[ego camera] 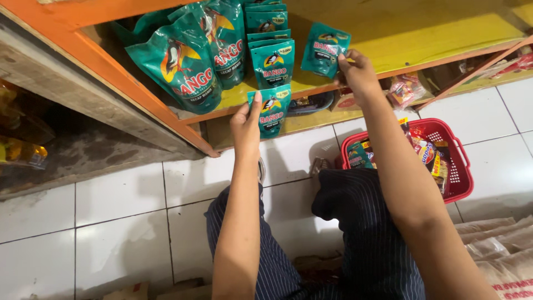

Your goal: The person sits on the floor and takes green and red snack packets from a red basket, arranging them on a low yellow shelf. They repeatedly pick up packets, place them in rows on the shelf, and adjust the alignment of the items.

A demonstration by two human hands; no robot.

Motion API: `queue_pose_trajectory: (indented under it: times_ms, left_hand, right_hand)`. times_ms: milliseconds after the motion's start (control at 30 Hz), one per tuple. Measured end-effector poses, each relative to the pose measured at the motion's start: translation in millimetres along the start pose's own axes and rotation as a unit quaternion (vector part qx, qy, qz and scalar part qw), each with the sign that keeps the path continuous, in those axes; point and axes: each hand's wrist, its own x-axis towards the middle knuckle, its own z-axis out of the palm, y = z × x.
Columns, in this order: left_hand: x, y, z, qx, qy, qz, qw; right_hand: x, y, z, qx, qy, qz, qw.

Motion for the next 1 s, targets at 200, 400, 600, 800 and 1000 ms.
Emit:
queue_pose_trajectory:
  times_ms: [200,400,600,800,1000]
  left_hand:
    - [-4.1,-5.7,6.4,0.099,-0.070,0.025,0.992]
    - [-19.5,6.4,29.1,0.063,-0.127,0.016,0.990]
    - [-26.7,32.9,35.0,0.081,-0.142,0.027,0.986]
    - [-22.1,12.1,40.3,0.165,-0.105,0.134,0.972]
    - [-18.5,-0.2,42.6,0.092,-0.082,0.093,0.988]
  right_hand:
    - [-38.7,-36.3,-14.4,0.119,-0.159,0.052,0.979]
    - [-84.7,-84.4,35.3,0.005,-0.195,0.058,0.979]
    - [-92.2,-97.2,50.4,-0.065,-0.179,0.023,0.981]
    - [-80.8,-80.3,27.0,-0.056,-0.150,-0.027,0.987]
    - [-33.5,-36.7,11.0,0.040,-0.054,-0.152,0.986]
